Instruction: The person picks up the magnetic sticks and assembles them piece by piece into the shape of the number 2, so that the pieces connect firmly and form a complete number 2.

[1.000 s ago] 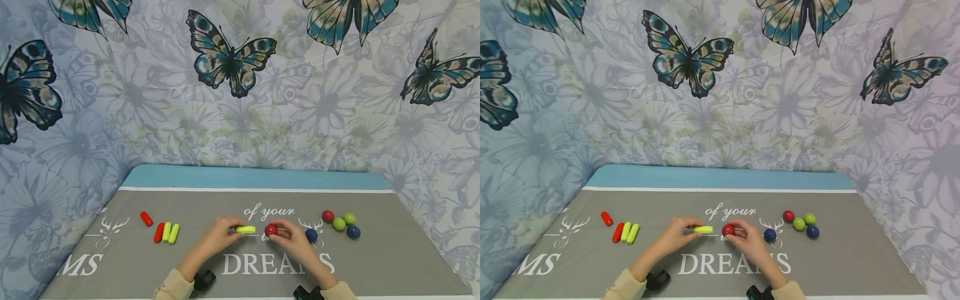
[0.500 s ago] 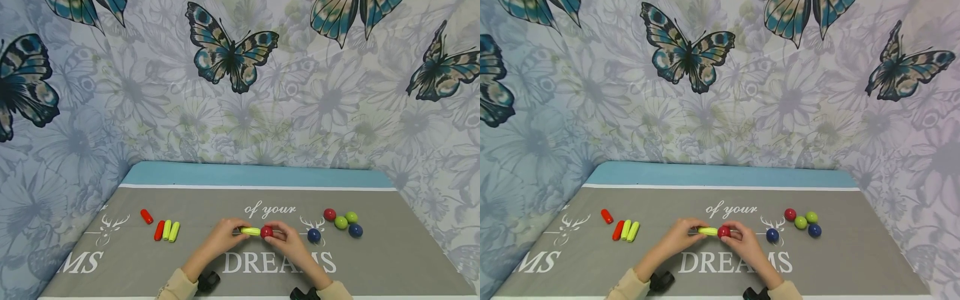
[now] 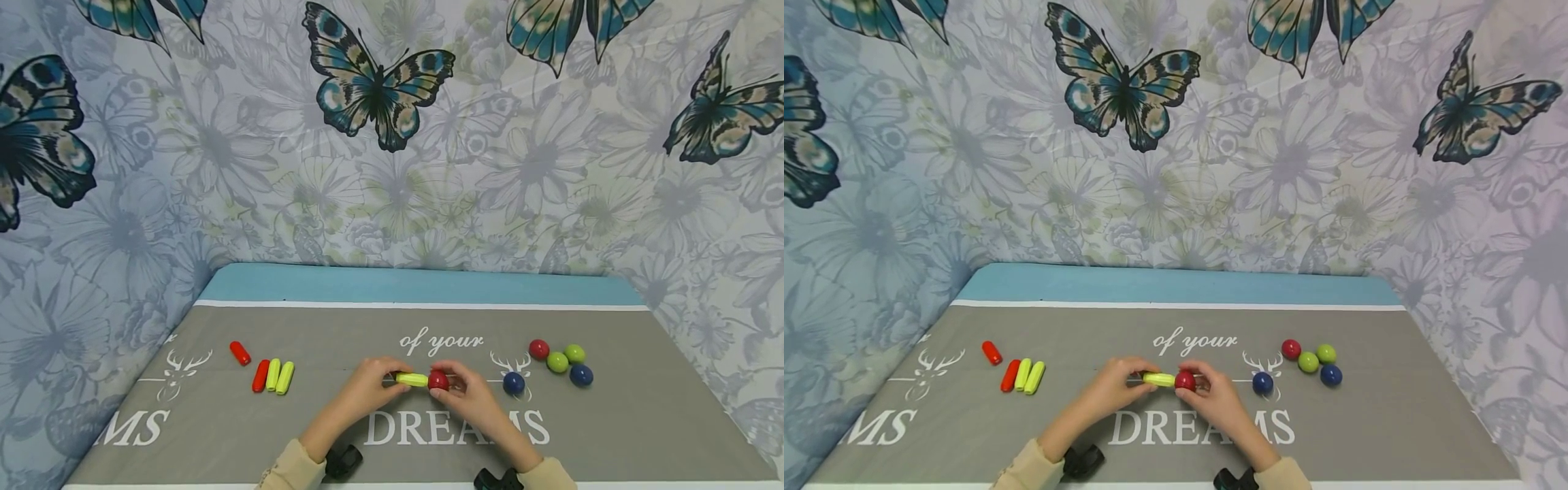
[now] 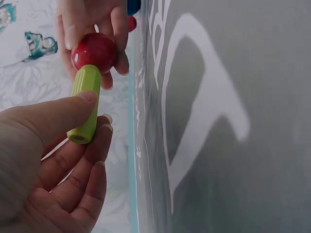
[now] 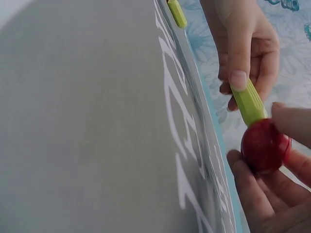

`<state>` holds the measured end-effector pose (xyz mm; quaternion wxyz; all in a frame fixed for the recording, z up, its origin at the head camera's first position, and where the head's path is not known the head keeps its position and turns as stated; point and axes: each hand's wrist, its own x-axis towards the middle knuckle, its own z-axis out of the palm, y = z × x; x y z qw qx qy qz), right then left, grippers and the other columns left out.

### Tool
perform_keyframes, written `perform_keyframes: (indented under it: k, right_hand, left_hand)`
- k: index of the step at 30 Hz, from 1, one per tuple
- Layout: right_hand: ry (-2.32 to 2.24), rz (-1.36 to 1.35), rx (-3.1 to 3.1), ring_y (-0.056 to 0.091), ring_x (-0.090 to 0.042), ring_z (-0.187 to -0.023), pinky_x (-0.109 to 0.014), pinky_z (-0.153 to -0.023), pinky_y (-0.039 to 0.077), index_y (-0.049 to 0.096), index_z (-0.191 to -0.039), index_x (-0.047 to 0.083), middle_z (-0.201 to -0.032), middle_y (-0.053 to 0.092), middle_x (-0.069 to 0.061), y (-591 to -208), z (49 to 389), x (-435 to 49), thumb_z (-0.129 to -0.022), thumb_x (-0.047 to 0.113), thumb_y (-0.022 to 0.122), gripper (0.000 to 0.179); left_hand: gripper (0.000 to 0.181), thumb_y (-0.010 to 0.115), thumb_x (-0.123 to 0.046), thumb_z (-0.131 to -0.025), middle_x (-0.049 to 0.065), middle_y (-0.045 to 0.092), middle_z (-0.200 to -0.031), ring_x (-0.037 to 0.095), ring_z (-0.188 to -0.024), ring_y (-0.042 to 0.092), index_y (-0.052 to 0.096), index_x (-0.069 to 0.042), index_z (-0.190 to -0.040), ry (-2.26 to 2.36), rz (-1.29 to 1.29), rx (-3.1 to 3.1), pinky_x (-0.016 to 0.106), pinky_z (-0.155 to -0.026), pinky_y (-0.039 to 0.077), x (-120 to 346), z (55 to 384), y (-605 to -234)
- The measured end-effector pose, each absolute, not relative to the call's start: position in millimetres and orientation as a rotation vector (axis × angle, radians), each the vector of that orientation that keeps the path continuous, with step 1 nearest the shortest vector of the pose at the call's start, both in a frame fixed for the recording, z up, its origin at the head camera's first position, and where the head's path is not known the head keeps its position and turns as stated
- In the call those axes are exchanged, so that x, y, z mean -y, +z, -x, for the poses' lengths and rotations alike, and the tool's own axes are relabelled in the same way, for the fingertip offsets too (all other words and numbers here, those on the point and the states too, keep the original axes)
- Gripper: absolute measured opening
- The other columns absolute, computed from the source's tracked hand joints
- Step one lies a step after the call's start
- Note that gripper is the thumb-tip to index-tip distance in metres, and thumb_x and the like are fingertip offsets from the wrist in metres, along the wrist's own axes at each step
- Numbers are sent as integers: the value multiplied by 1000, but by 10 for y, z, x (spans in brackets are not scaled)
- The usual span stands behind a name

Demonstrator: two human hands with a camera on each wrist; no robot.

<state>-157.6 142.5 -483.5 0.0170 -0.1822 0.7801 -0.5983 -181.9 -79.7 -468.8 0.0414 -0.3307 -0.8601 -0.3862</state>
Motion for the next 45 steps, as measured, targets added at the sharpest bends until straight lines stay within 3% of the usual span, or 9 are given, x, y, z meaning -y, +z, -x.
perform_keyframes:
  k: [4,13,23,33,45]
  right_hand:
    - [-1782,586,-2512,60,-29,-96,-27,-78,51,61,-111,-1,-107,60,-16,-4837,1608,-1414,-79,5,74,35]
    - [-1533,705,-2789,60,-17,-75,-30,-66,52,65,-108,6,-98,64,-7,-4820,1711,-1424,-76,8,78,35]
    - [-1546,700,-2816,60,-16,-82,-28,-69,52,66,-110,7,-103,61,-4,-4958,1784,-1474,-74,3,78,38]
    - [-1525,648,-2861,58,-12,-80,-27,-69,50,67,-109,9,-101,61,0,-4984,1794,-1488,-75,7,79,36]
    - [-1488,677,-2881,58,-17,-83,-30,-70,50,67,-110,10,-103,62,-2,-4999,1807,-1510,-77,12,78,35]
  left_hand:
    - [19,75,-9,-79,-1,66,-92,8,-81,59,71,-9,-98,-1182,1008,2643,28,-72,51,785,1839,-4697]
    - [21,75,-10,-80,-3,63,-90,9,-77,56,71,-9,-101,-1233,942,2653,26,-69,49,768,1920,-4769]
    - [21,75,-5,-79,-1,63,-91,10,-80,57,72,-6,-99,-1272,945,2633,26,-71,49,741,2001,-4864]
    - [21,75,0,-78,2,64,-88,11,-74,59,71,-3,-98,-1388,941,2591,26,-65,50,780,2057,-4971]
    - [18,76,-3,-78,1,63,-86,13,-73,58,72,-5,-96,-1399,934,2579,26,-64,49,790,2069,-4995]
